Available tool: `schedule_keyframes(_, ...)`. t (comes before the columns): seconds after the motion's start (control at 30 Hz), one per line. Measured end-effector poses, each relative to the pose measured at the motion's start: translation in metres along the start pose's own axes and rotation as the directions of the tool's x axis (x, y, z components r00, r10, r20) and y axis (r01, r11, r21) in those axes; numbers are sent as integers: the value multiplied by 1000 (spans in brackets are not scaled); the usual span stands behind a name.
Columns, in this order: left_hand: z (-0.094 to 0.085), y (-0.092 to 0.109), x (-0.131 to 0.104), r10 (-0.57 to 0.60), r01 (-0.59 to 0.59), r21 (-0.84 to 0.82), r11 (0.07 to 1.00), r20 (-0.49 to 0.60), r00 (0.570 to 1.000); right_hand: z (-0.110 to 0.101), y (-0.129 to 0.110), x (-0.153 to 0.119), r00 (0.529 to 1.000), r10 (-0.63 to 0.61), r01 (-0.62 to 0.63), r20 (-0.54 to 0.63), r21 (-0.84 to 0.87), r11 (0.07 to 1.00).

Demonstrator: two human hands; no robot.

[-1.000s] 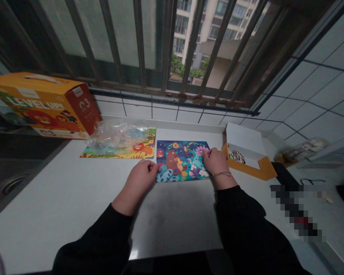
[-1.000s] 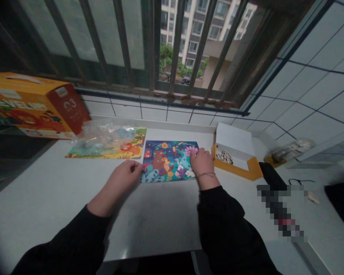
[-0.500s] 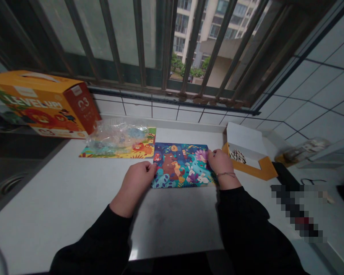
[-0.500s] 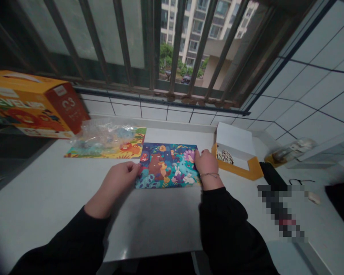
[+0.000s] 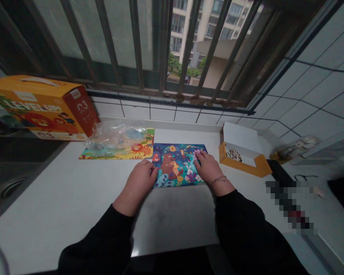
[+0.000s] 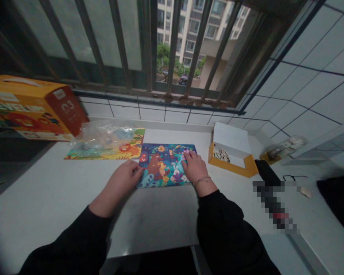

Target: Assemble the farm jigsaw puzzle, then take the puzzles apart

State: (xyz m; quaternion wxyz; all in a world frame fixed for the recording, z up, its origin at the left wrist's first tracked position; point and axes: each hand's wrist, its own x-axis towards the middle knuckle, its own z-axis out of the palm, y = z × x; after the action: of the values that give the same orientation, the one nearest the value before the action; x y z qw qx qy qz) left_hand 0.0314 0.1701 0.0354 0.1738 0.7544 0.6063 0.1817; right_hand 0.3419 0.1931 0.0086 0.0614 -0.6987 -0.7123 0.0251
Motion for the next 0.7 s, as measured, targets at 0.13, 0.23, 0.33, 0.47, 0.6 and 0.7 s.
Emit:
schedule_keyframes(0.13, -3, 3, -2, -36, 36, -9, 999, 2, 999, -2, 0, -25, 1000, -15, 15, -11, -33, 999)
schedule_keyframes(0.23, -3, 3, -3, -65, 66, -43, 997, 27, 998, -6, 3, -47, 1000, -12, 12, -16, -34, 999)
schedule_keyframes(0.33, -3, 2, -5, -108, 113, -74, 991, 58, 992, -8, 9, -71, 1000, -19, 19, 3, -9, 1000)
schedule_keyframes(0.47, -7, 1, -7, -155, 156, -20, 987, 42, 987, -7, 21, -93, 998, 0, 7, -65, 109, 994)
schedule_keyframes(0.6, -10, 1, -5, -164, 164, 8, 986, 17, 986, -8, 31, -98, 963, 232, -205, -135, 186, 961)
schedule_keyframes(0.7, -7, -1, -2, -128, 129, -22, 991, 39, 991, -14, 34, -89, 956, 283, -259, -77, 232, 938)
